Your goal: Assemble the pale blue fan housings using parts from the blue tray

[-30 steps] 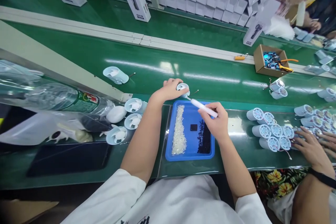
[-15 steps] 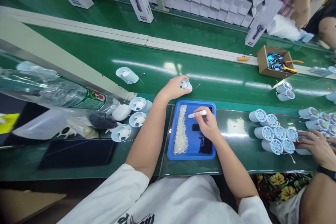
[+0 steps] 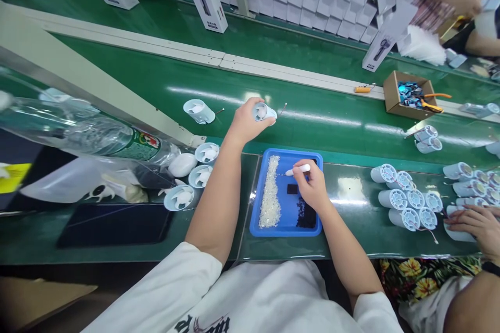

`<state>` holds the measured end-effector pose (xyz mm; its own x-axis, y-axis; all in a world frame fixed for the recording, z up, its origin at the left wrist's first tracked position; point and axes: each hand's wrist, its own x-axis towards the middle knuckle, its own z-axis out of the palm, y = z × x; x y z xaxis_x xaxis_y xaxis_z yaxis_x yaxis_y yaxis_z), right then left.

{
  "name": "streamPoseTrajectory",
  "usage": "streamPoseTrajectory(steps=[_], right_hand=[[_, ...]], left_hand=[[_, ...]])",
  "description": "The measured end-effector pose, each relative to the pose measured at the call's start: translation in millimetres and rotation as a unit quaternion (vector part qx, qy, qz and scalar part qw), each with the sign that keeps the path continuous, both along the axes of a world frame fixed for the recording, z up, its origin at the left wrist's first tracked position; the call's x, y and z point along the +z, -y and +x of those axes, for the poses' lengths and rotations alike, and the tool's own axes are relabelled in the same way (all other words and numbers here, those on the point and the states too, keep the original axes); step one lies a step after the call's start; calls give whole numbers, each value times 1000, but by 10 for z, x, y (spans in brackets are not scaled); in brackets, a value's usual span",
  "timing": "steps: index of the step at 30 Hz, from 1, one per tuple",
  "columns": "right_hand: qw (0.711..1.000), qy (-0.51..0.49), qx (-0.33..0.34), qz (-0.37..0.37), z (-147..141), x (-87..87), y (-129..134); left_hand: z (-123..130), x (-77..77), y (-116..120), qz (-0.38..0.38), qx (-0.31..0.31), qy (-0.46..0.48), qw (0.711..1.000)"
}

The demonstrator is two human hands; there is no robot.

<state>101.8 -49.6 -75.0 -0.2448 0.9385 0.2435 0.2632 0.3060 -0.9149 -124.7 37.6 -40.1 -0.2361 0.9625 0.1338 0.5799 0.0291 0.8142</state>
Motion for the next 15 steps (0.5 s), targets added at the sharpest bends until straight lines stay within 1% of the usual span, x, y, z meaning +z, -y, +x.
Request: streamPoseTrajectory(steps=[2, 4, 8, 11, 15], right_hand=[[999, 24, -9, 35, 8, 16, 5], [998, 40, -4, 58, 9, 28, 11], [996, 28, 9, 85, 0, 20, 18], [995, 30, 7, 92, -1, 1, 11], [996, 41, 15, 77, 2, -2, 5]], left_hand=[[-69, -9, 6, 0, 12, 1, 1000], [-128, -6, 19, 0, 26, 0, 1000], [-165, 33, 48, -1, 44, 1, 999], [-104, 86, 59, 2, 33, -2, 999], [53, 178, 66, 20, -5, -16, 1000]])
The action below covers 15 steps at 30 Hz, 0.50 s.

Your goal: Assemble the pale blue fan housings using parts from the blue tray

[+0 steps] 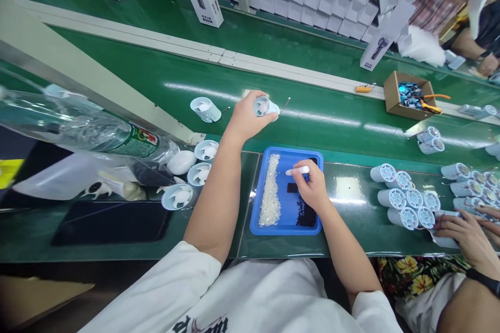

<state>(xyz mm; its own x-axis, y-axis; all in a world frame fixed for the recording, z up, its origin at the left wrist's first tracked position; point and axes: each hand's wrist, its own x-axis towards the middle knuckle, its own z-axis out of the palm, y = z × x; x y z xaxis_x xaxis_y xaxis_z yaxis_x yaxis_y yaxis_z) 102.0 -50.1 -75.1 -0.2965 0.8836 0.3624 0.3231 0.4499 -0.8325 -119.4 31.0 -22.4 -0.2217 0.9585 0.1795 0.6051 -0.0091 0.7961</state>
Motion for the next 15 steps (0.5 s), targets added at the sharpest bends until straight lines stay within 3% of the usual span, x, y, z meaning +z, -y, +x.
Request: streamPoseTrajectory(steps=[8, 13, 15], right_hand=[[997, 37, 7, 63, 9, 142, 8], [989, 32, -106, 93, 96, 191, -30], [988, 22, -122, 90, 117, 187, -38]], left_hand=[[224, 127, 17, 32, -69, -6, 997], [267, 118, 1, 27, -49, 79, 995], [282, 96, -22, 22, -37, 102, 994]])
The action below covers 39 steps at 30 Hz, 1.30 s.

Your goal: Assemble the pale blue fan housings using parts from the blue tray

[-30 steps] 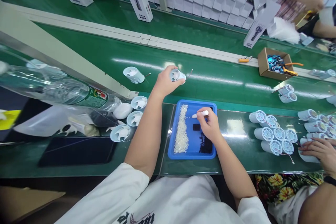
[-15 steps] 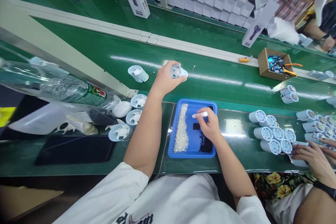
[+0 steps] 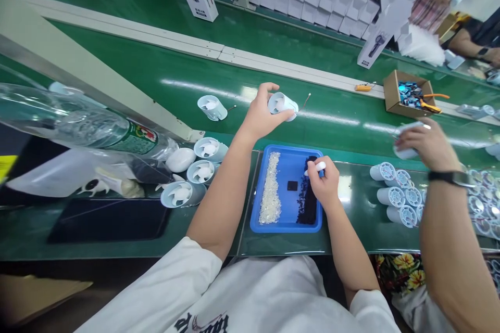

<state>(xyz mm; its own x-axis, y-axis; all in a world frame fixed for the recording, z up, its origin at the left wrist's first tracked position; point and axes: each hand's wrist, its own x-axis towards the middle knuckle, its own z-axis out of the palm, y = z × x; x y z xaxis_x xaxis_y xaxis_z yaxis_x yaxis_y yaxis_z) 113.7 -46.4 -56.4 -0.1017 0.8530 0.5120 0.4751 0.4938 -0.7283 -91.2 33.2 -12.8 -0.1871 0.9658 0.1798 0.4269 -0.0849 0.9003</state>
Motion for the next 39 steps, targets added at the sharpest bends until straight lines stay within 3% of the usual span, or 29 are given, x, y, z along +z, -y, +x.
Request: streamPoseTrajectory(steps=[12, 19, 23, 26, 28, 32, 35, 39], right_hand=[[998, 10, 42, 36, -36, -10, 16], [998, 20, 55, 13, -28, -1, 41], [995, 1, 100, 25, -33, 27, 97], [979, 45, 197, -37, -61, 40, 140], [973, 47, 217, -68, -77, 35, 159], [990, -89, 111, -22, -54, 2, 144], [979, -203, 12, 26, -14, -24, 97], [964, -255, -72, 25, -2, -53, 40]], left_hand=[[94, 77, -16, -13, -9, 32, 999], [118, 101, -35, -4, -18, 132, 991], [187, 138, -52, -25, -73, 307, 949], [254, 157, -48, -48, -107, 405, 907], [299, 149, -43, -63, -118, 424, 896], [374, 104, -43, -89, -120, 426, 892], [413, 85, -38, -113, -116, 425, 891], [454, 93, -3, -143, -119, 384, 904]])
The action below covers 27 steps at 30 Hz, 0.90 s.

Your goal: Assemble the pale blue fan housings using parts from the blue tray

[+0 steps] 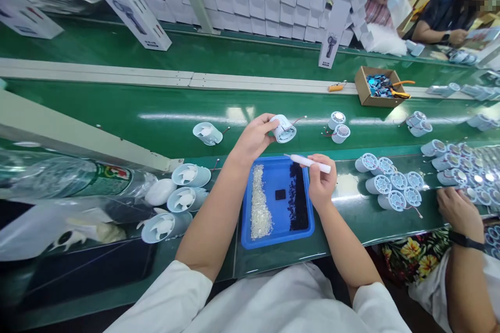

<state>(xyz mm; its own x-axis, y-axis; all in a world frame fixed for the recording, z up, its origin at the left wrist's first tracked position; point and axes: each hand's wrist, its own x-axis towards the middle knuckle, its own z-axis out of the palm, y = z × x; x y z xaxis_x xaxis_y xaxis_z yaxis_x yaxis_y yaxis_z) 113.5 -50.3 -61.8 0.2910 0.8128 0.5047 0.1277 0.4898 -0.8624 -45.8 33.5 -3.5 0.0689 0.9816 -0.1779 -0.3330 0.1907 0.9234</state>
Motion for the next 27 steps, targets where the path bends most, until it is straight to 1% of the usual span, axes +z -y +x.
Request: streamPoseTrajectory(steps=[4, 9, 14, 21, 27], right_hand=[[1000, -10, 1, -17, -16, -16, -22], [1000, 0, -2, -29, -9, -19, -23], [1000, -10, 15, -25, -6, -11, -15], [999, -4, 11, -34, -6, -12, -12], [999, -11, 24, -33, -13, -23, -14]], left_hand=[[28, 13, 34, -2, -12, -42, 999], [35, 43, 62, 0, -26, -43, 999], [42, 73, 77, 0, -27, -36, 999], [59, 65, 90, 0, -32, -46, 998], [73, 71, 88, -7, -24, -67, 997]])
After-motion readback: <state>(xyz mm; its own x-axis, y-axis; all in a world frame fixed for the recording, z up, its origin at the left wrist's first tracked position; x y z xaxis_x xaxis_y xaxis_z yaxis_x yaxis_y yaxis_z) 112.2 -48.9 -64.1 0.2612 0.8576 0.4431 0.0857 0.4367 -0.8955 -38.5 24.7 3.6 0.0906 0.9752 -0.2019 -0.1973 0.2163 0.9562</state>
